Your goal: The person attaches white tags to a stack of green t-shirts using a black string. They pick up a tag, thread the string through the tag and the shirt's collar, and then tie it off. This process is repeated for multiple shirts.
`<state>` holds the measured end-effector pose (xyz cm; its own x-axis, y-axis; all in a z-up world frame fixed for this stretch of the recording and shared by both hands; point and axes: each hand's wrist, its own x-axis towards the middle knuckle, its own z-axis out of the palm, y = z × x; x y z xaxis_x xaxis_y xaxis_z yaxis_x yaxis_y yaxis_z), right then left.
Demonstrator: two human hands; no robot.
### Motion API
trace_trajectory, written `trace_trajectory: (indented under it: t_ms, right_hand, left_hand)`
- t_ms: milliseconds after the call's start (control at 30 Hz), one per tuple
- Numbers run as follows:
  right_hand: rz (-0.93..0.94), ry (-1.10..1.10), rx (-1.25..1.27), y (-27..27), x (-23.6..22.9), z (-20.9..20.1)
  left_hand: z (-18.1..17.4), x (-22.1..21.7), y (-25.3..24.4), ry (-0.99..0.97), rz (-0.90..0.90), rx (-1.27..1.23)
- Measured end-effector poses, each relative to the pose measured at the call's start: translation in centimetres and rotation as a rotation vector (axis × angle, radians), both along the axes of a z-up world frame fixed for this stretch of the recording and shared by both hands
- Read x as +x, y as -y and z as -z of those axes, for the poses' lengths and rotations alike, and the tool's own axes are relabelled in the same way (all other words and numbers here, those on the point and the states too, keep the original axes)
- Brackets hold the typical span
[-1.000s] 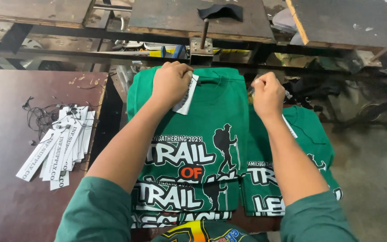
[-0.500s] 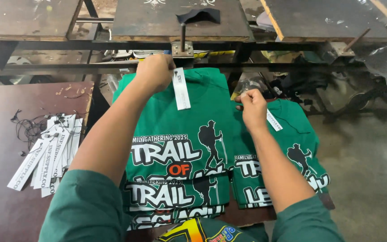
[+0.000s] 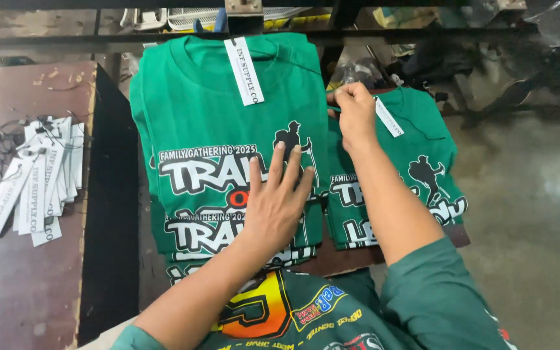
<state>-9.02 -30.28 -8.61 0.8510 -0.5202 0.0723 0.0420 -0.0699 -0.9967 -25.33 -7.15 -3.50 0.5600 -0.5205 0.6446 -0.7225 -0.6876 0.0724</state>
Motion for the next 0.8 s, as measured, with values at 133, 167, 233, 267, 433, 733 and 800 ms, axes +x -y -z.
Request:
trace_trajectory:
  t_ms: [133,167,233,267,433,733,800]
  right_hand:
    - [-0.016,0.000,0.033,-0.4,-1.2,0.0]
    - [-0.018,0.023,0.010,-0.3,-1.5,0.0]
    - [-0.019,0.055,-0.013,-0.1,-1.6,0.0]
    - [-0.012,0.072,0.024,0.0,-1.4,0.2]
    - [-0.081,0.169,0.104,-0.9,-2.4,-1.2]
    - [-0.206,0.047,0.285,-1.2,-2.3,-2.1]
    - [-0.155,-0.059,0.276,-2.2,-3.5,-4.8]
  left_hand:
    - [1.1,0.2,-0.4,0.011,0.048,-0.087]
    - [1.1,0.4,-0.3,-0.031,0.037,-0.151]
    - [0.8,1.1,-0.5,-0.062,0.026,-0.216]
    - [0.5,1.6,-0.8,-0.269,0.031,-0.353]
    - [-0.3,1.5,-2.5,-0.761,-0.018,-0.747]
    - [1.2,0.9,-1.5,-0.395,0.101,-0.523]
    - [1.6,0.5,-1.2,-0.232,0.089,-0.398]
